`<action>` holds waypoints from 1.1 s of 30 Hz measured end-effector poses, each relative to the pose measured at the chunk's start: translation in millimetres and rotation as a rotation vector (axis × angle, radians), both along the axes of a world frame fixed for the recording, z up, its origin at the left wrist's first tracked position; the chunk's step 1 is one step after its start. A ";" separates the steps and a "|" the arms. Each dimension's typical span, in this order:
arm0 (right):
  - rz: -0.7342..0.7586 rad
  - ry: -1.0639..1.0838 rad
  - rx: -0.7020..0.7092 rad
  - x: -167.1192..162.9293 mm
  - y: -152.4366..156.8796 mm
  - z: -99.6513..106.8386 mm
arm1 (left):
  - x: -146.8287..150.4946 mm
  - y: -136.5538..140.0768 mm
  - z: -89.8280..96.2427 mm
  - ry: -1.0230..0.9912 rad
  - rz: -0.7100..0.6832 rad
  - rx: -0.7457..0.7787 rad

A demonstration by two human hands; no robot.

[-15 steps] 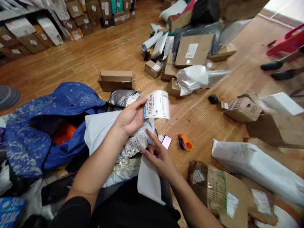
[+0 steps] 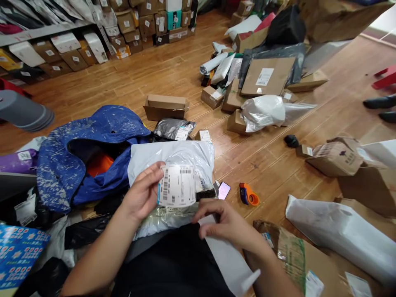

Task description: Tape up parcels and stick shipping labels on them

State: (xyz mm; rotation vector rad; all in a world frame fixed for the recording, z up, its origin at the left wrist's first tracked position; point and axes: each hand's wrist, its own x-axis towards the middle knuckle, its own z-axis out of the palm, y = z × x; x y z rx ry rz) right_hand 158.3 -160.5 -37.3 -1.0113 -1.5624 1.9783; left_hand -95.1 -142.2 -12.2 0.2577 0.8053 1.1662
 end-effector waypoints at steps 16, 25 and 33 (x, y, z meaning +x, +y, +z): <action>-0.374 -0.304 0.344 9.1 -19.5 -1.8 | -19.4 -59.5 -37.0 0.978 -0.061 0.276; -0.409 -0.437 0.328 -3.4 18.6 6.8 | -8.2 -37.5 -47.0 1.031 0.075 0.140; -0.455 -0.367 0.191 -2.3 21.5 -10.2 | -11.1 -35.9 -46.9 1.282 0.051 0.243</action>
